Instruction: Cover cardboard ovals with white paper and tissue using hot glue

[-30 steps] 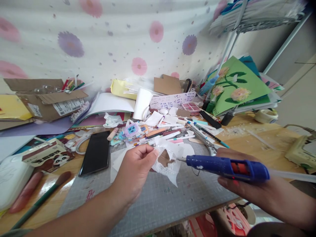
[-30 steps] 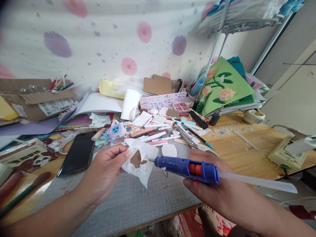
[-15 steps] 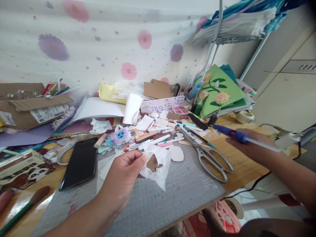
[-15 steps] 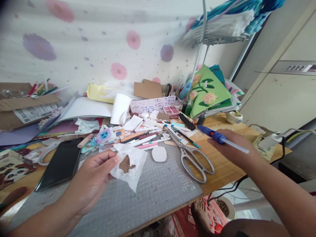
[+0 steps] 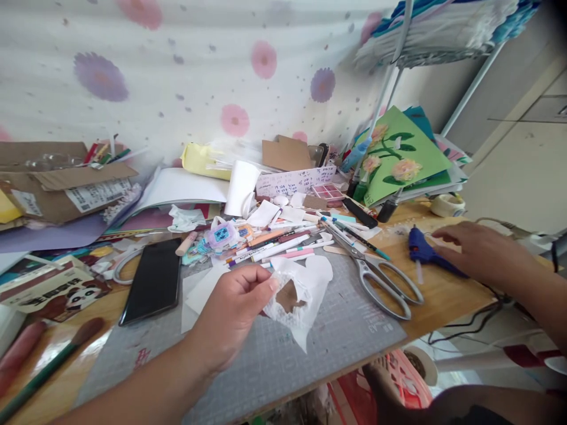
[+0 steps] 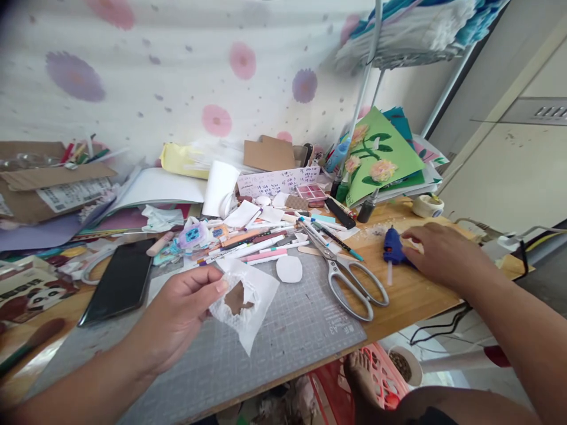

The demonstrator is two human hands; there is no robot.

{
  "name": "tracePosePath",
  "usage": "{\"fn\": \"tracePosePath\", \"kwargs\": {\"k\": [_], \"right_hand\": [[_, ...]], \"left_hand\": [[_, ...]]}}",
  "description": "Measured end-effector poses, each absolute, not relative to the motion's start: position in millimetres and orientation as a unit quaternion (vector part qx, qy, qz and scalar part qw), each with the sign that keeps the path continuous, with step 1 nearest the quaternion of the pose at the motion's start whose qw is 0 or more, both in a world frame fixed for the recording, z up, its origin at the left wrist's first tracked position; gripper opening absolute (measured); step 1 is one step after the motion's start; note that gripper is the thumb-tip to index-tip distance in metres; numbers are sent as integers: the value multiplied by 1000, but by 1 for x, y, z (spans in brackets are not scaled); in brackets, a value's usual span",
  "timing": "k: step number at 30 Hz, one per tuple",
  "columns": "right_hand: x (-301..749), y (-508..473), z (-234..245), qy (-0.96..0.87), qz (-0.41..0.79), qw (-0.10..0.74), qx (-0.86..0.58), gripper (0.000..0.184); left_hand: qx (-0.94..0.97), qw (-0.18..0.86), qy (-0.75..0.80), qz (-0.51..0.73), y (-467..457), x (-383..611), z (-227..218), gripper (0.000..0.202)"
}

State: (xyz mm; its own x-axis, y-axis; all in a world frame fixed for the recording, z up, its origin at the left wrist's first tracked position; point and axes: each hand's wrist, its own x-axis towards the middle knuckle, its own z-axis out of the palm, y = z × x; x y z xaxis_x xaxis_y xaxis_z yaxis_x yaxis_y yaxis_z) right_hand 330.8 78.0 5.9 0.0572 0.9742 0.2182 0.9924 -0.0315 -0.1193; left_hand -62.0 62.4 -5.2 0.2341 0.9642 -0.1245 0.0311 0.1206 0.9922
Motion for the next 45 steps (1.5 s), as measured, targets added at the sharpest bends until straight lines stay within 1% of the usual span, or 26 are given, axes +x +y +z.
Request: {"fn": "tracePosePath", "kwargs": {"k": [2,3,4,6,8,11,14,16,23,27,30,35,39,42,45], "right_hand": [[297,71,24,-700,-18,157,-696,24],[276,67,31,-728,60,218,-647,24],[254,62,36,-754,144,260,-586,22],[212,55,40,-770,250,296,-507,20],[179,52,39,-766,314,311,-467,19],[152,54,34,-747,381,311,-446,19],[143,59,33,-724,436,307,-438,17],[139,60,34,-712,450,310,-441,13],[129,59,38,-762,342,320,-446,4],[127,58,37,-797,277,308,-441,11],[125,53,37,-817,244,328,-408,14],[116,45,31,-828,209,341,-394,14],[111,44,24,-841,146,334,-400,16],[110,44,23,-854,89,337,-386,17],[111,43,24,-861,55,327,-385,19]], "left_hand": [[546,579,467,386,61,-62,-5,25],[550,576,468,382,61,-63,-5,25],[553,573,470,380,60,-63,-5,25],[555,573,472,376,59,-62,-3,25],[560,580,466,366,58,-61,-2,24],[571,585,457,349,56,-60,0,23],[587,578,458,334,56,-61,-1,23],[597,572,460,324,57,-61,-3,23],[624,547,476,291,56,-60,0,22],[638,523,490,282,56,-58,4,21],[646,497,504,285,55,-58,4,21],[669,420,533,303,52,-58,3,17],[681,380,542,314,50,-58,4,12],[683,375,542,315,50,-58,4,12],[677,396,531,323,50,-57,3,13]]}}
